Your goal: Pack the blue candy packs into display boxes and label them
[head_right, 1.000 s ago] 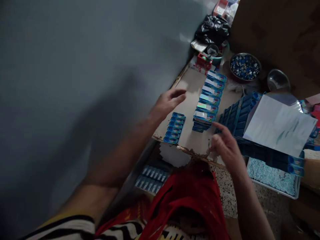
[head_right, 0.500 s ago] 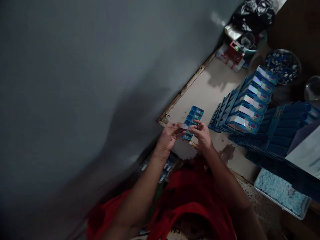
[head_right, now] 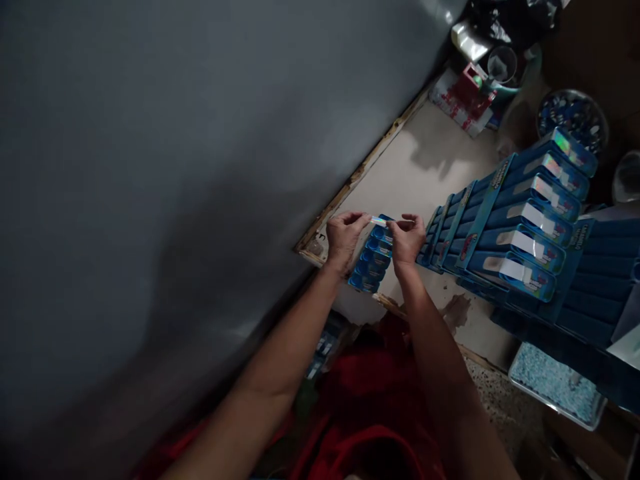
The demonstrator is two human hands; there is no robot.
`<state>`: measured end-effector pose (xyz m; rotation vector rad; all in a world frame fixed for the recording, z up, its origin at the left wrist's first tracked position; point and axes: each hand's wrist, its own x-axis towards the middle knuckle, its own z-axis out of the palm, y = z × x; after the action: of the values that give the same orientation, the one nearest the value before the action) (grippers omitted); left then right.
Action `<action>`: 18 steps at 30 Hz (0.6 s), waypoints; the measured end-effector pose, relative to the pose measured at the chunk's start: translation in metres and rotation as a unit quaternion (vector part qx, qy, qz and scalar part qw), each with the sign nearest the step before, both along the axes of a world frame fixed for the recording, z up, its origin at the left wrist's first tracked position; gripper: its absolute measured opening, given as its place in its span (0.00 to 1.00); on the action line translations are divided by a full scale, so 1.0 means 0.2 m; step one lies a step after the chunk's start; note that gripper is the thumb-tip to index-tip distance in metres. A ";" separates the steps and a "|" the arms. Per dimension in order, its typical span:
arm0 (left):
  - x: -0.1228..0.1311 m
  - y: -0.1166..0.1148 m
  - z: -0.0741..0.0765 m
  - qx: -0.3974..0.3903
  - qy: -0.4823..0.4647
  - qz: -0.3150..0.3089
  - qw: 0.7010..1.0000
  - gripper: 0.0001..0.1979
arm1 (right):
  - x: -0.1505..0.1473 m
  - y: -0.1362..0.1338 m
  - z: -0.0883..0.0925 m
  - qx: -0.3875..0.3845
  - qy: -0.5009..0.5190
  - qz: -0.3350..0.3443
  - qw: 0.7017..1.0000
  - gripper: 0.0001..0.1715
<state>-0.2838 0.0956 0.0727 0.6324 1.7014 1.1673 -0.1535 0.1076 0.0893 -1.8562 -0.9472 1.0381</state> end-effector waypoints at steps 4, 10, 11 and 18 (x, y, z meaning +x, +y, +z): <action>0.02 0.06 -0.09 -0.002 -0.047 0.021 0.999 0.12 | 0.00 0.05 -0.07 -0.006 -0.087 0.025 0.996 0.16; 0.03 0.07 -0.19 0.003 -0.066 0.006 0.998 0.14 | 0.00 0.04 -0.10 0.013 -0.147 0.054 0.988 0.13; 0.03 0.07 -0.20 0.000 -0.070 0.006 0.998 0.14 | 0.00 0.03 -0.09 0.011 -0.159 0.060 0.985 0.12; 0.06 0.08 -0.26 -0.033 -0.133 0.043 0.990 0.14 | -0.01 0.05 -0.09 -0.028 -0.251 0.092 0.963 0.14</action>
<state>-0.2720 0.1116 0.0204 0.3478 1.5440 1.1944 -0.1550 0.1183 0.0723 -2.1602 -1.4172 0.7090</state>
